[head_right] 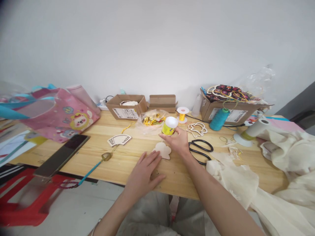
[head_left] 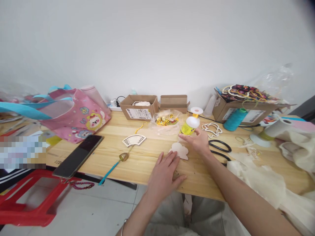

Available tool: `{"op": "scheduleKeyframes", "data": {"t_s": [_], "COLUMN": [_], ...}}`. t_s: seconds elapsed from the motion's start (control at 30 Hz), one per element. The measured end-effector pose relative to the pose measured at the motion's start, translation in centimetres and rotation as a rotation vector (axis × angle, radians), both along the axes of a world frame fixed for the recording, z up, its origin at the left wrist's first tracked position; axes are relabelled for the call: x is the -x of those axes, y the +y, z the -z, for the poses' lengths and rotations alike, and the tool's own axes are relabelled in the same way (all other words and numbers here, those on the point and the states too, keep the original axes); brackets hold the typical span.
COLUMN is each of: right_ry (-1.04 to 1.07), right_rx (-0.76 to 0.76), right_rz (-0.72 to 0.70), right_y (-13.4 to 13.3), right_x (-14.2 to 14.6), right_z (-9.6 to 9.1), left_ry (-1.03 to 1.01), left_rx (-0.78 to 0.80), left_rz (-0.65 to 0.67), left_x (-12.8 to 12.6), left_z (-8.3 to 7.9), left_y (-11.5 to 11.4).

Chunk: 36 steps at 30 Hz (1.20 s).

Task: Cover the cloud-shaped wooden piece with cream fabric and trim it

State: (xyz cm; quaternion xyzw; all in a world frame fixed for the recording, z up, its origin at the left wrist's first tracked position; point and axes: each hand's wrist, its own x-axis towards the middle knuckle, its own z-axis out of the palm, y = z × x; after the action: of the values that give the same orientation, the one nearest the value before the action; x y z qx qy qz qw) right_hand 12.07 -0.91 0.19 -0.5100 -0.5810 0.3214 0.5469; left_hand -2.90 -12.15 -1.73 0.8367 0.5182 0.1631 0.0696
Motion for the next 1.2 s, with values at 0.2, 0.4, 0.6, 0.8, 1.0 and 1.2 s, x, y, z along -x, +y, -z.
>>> {"op": "scheduleKeyframes", "data": {"t_s": [0.2, 0.4, 0.6, 0.8, 1.0, 1.2], "right_ry": [0.513, 0.845, 0.754, 0.614, 0.513, 0.521], "right_rx": [0.066, 0.266, 0.244, 0.165, 0.115, 0.07], "right_rz": [-0.044, -0.32, -0.432, -0.385, -0.297, -0.193], "right_y": [0.8, 0.2, -0.6, 0.1, 1.3, 1.3], "right_x": [-0.1, -0.2, 0.4, 0.9, 0.8, 0.3], "right_z": [0.1, -0.5, -0.8, -2.8, -2.8, -0.9], "left_ry": [-0.047, -0.091, -0.06, 0.021, 0.037, 0.003], "left_rx": [-0.067, -0.145, -0.09, 0.001, 0.017, 0.009], "left_rz": [0.007, 0.096, 0.119, 0.014, -0.049, -0.047], "left_x": [0.2, 0.3, 0.4, -1.5, -2.8, -2.5], "left_z": [0.5, 1.0, 0.3, 0.0, 0.1, 0.3], "left_y": [-0.1, -0.3, -0.5, -0.7, 0.0, 0.5]}}
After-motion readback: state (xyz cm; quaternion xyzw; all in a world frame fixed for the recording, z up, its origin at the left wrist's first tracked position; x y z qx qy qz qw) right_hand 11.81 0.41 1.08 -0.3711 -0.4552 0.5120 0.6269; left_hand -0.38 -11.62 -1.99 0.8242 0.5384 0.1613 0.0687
